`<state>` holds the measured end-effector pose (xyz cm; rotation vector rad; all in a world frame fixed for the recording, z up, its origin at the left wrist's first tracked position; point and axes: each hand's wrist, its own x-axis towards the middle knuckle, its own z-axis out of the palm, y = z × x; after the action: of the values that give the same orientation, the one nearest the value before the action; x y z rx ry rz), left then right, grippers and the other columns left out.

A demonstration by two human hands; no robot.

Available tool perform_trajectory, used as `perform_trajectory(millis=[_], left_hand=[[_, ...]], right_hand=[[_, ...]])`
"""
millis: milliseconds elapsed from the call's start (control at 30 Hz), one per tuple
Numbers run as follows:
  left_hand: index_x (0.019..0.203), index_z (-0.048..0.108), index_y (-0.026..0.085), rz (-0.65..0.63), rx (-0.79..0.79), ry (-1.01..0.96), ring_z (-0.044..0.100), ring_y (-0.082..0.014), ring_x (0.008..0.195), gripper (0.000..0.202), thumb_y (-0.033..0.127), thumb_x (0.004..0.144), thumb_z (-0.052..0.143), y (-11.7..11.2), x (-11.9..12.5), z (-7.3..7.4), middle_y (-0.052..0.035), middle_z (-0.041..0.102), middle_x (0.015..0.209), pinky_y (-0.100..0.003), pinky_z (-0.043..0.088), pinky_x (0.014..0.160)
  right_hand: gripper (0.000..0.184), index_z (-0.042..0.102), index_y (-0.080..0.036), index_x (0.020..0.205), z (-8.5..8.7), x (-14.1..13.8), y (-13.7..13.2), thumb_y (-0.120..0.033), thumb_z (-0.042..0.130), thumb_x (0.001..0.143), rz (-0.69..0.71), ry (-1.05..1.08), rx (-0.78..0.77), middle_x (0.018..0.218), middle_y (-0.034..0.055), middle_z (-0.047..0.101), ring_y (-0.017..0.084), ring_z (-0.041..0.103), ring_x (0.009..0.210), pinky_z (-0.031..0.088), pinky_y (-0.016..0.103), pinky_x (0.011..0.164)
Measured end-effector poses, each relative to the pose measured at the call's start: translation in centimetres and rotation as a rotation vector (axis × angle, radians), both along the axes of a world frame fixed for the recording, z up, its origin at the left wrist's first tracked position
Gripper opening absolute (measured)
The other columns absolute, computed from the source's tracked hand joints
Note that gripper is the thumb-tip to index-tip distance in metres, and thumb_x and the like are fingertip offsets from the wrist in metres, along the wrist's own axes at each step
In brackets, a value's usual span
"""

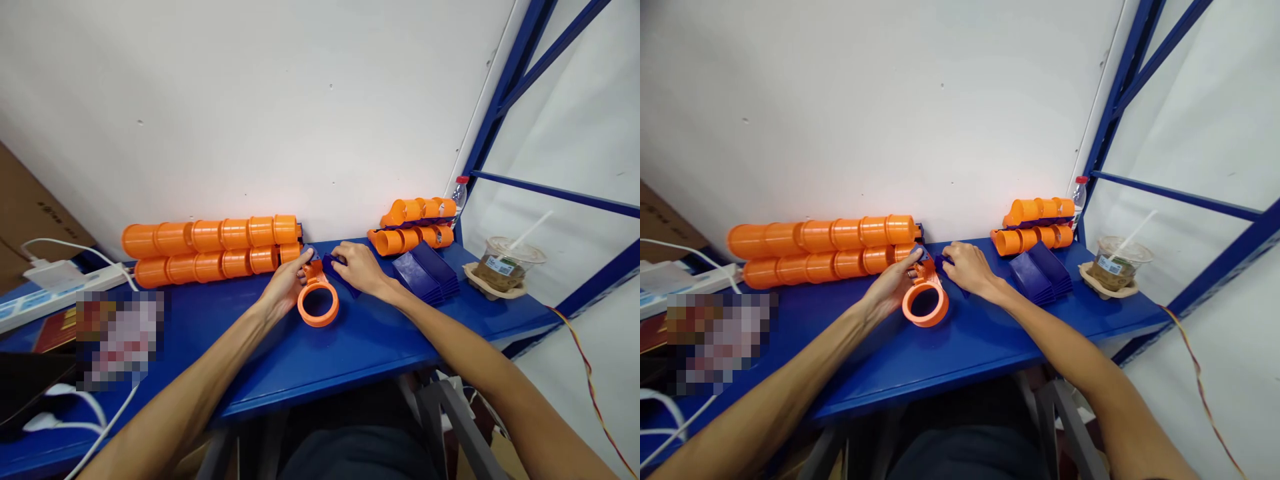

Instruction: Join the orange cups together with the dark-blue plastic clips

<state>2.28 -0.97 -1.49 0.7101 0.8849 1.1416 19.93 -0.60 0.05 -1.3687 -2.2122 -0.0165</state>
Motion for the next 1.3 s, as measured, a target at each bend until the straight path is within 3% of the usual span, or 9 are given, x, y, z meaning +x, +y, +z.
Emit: perform_trajectory(millis=[467,633,800,1000,1300], left_hand=[[0.087,0.071,0.011,-0.05,0.085,0.014,0.071,-0.0199,0.062,0.018,0.026,0.08,0.078,-0.2,-0.4,0.3,-0.0108,0.073,0.075,-0.031,0.06,0.059],[0.084,0.071,0.011,-0.053,0.13,0.03,0.07,-0.0192,0.063,0.018,0.025,0.078,0.081,-0.1,-0.5,0.3,-0.0094,0.073,0.074,-0.03,0.06,0.06],[0.077,0.066,0.013,0.024,0.159,0.056,0.068,-0.0164,0.059,0.023,0.026,0.073,0.085,-0.4,-0.4,0.4,-0.006,0.07,0.07,-0.028,0.059,0.058],[0.079,0.066,0.013,0.017,0.188,0.104,0.065,-0.0149,0.054,0.026,0.029,0.073,0.087,-0.5,-0.5,0.4,-0.0058,0.07,0.069,-0.026,0.056,0.053],[0.076,0.062,0.016,0.069,0.19,0.104,0.064,-0.0152,0.054,0.032,0.033,0.07,0.089,-0.3,-0.3,-0.2,-0.003,0.066,0.066,-0.025,0.052,0.051]], right_hand=[[0.019,0.073,-0.015,0.102,0.8,-0.1,-1.0,-0.016,0.055,0.098,-0.009,-0.065,0.004,0.103,0.0088,0.073,0.019,0.066,0.091,0.042,0.028,0.079],[0.02,0.072,-0.014,0.103,0.4,-0.4,-1.4,-0.015,0.052,0.099,0.011,-0.084,0.063,0.104,0.0097,0.073,0.02,0.067,0.092,0.041,0.029,0.078],[0.023,0.069,-0.012,0.108,0.0,-0.8,-1.6,-0.012,0.047,0.1,0.053,-0.173,0.106,0.104,0.011,0.07,0.02,0.065,0.09,0.04,0.029,0.076],[0.025,0.068,-0.012,0.108,-0.1,-0.7,-1.6,-0.012,0.044,0.101,0.081,-0.251,0.163,0.101,0.0114,0.068,0.02,0.063,0.089,0.039,0.029,0.074],[0.025,0.068,-0.011,0.11,-0.5,-1.4,-1.8,-0.013,0.044,0.101,0.072,-0.258,0.136,0.106,0.0138,0.07,0.022,0.065,0.094,0.042,0.03,0.076]])
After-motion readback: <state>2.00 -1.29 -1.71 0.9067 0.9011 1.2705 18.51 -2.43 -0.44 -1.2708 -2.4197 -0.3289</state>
